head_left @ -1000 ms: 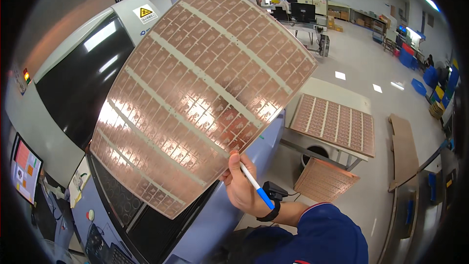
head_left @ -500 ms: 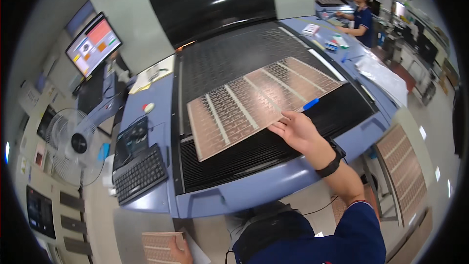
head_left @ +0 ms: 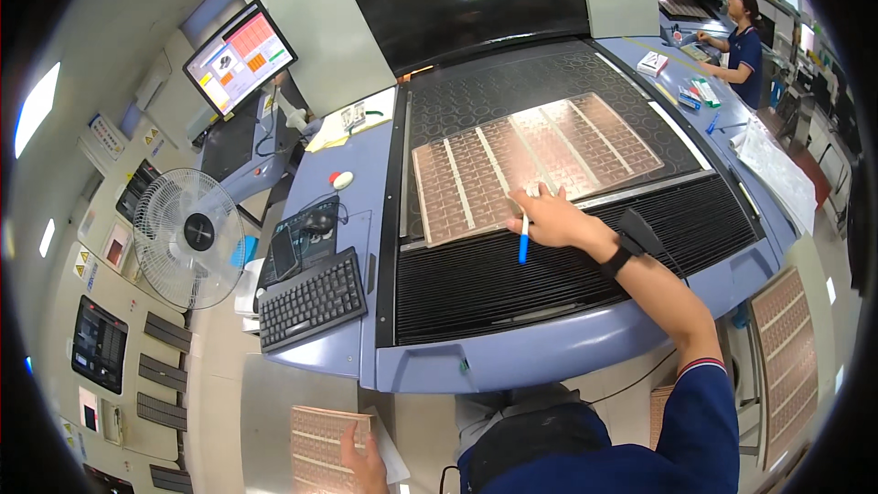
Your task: Inspecting and marking components on a printed circuit board sheet using a pen while placing it on an inspection machine.
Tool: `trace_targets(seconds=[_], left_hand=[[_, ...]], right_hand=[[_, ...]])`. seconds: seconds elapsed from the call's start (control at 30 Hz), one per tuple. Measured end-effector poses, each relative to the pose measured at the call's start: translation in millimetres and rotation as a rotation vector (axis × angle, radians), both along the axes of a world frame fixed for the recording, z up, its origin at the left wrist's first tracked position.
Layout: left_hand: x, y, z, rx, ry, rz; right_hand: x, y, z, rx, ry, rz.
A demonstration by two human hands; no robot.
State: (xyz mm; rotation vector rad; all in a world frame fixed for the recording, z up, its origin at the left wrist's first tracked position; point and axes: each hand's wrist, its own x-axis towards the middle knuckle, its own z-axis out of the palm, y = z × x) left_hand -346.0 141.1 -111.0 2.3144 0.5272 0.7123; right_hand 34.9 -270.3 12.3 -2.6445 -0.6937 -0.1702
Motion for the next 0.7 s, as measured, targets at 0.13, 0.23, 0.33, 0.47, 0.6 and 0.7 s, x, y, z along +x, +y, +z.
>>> trace_targets(seconds=[0.13,0.23,0.33,0.47,0.6,0.7], left_hand=[[23,-8,8,-0.031,-0.098,-0.037],[29,-9,20,-0.007,-0.13,-0.018],[35,0,29,0.043,-0.157,-0.031],[63,7,53,0.104,-0.199,-0.058],[109,5,92,0.158,-0.233,-0.026],[142,16,99,0.19,-0.241,0.025]], right_hand=[[12,6,-1,0.106,0.031,0.131],[-6,8,-6,-0.04,-0.021,0.184],[-26,9,-11,-0.068,-0.105,0.18],[-29,17,1,-0.094,-0.079,0.186],[-26,22,0,0.01,-0.07,0.198],[-29,17,-7,0.101,-0.13,0.208]])
